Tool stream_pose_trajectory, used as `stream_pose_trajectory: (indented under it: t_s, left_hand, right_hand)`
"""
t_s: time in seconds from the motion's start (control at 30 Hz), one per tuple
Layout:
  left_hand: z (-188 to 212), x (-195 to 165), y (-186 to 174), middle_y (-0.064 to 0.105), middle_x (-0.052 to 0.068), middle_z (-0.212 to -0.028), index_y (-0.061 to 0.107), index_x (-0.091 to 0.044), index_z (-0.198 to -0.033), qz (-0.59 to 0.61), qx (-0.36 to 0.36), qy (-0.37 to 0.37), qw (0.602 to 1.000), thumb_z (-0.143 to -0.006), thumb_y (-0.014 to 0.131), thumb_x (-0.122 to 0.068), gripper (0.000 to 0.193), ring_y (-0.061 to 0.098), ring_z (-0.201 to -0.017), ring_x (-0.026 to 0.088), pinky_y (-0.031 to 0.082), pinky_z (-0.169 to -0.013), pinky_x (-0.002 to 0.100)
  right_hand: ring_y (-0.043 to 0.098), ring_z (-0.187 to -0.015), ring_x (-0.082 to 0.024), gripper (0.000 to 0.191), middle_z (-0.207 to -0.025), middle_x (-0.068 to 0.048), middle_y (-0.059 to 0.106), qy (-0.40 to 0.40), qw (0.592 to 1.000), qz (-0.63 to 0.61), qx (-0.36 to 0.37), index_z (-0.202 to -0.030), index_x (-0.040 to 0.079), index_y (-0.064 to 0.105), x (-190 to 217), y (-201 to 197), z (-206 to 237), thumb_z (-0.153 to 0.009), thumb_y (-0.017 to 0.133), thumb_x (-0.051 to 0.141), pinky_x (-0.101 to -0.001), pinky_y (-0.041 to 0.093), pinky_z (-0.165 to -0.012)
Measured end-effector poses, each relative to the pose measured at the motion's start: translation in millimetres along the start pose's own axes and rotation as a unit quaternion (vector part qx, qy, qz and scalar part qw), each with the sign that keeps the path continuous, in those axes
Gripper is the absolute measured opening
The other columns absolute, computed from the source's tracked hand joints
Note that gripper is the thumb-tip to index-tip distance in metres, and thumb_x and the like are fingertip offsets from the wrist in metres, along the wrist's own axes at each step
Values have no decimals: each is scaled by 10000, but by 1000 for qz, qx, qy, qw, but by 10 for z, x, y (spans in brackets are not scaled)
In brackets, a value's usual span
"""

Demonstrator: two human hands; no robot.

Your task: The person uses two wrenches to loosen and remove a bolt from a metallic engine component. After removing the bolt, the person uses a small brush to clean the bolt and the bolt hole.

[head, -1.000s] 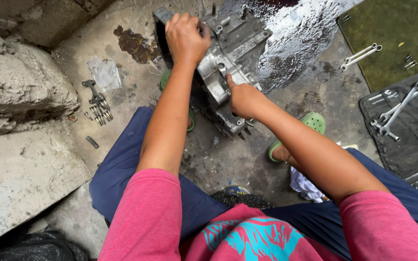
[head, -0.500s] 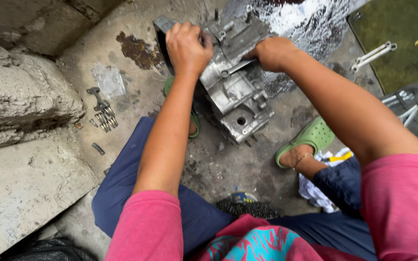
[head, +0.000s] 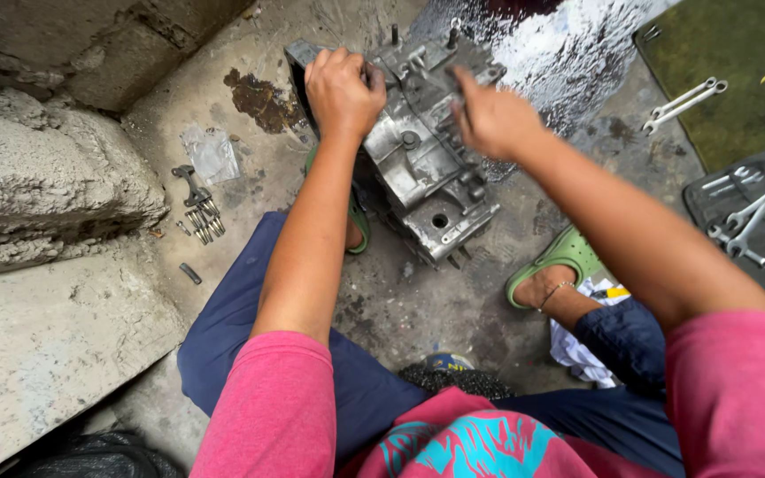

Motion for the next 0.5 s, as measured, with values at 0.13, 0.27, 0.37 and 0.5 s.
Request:
stream_pose_trajectory:
  t_s: [0.13, 0.27, 0.37, 0.5]
  left_hand:
    - [-11, 14, 4, 662, 102, -789, 672, -85, -651, -6, 9, -8, 1000, -758, 764, -223, 198, 606, -854, 318, 456, -796, 456]
    - [-16, 4, 12, 667, 98, -800, 686, -85, -671, -11, -1, 5, 1000, -760, 774, -244, 202, 602, -859, 319, 456, -802, 454]
    - [-26, -3, 21, 669, 92, -810, 687, -78, -681, -18, -2, 4, 1000, -777, 769, -233, 200, 605, -872, 315, 459, -815, 447]
    - [-27, -1, 26, 669, 96, -796, 687, -76, -660, -14, 3, 0, 1000, -752, 772, -242, 207, 605, -859, 319, 457, -800, 446]
  right_hand:
    - [684, -869, -449, 554, -987, -292, 694, -59, 997, -49, -30, -1523, 88, 449, 213, 306, 506, -974, 489, 151, -541, 541, -795]
    - [682, -907, -452, 654, -974, -297, 703, -47, 998, -44, 3, -1539, 69, 425, 335, 460, 632, -893, 529, 90, -534, 533, -833]
    - [691, -909, -441, 746, -969, -296, 708, -5, 998, 3, 64, -1589, 111, 362, 424, 450, 539, -864, 528, 52, -525, 536, -831]
    - [693, -936, -447, 821, -1021, -307, 697, 30, 993, 36, 106, -1620, 107, 274, 535, 424, 421, -845, 533, 25, -522, 549, -820]
Point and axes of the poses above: each hand's wrist, its own z-axis away from the middle knuckle, its own y-axis out of the palm, x = y × z, the point moved 1 cm from there along -z, towards the middle knuckle
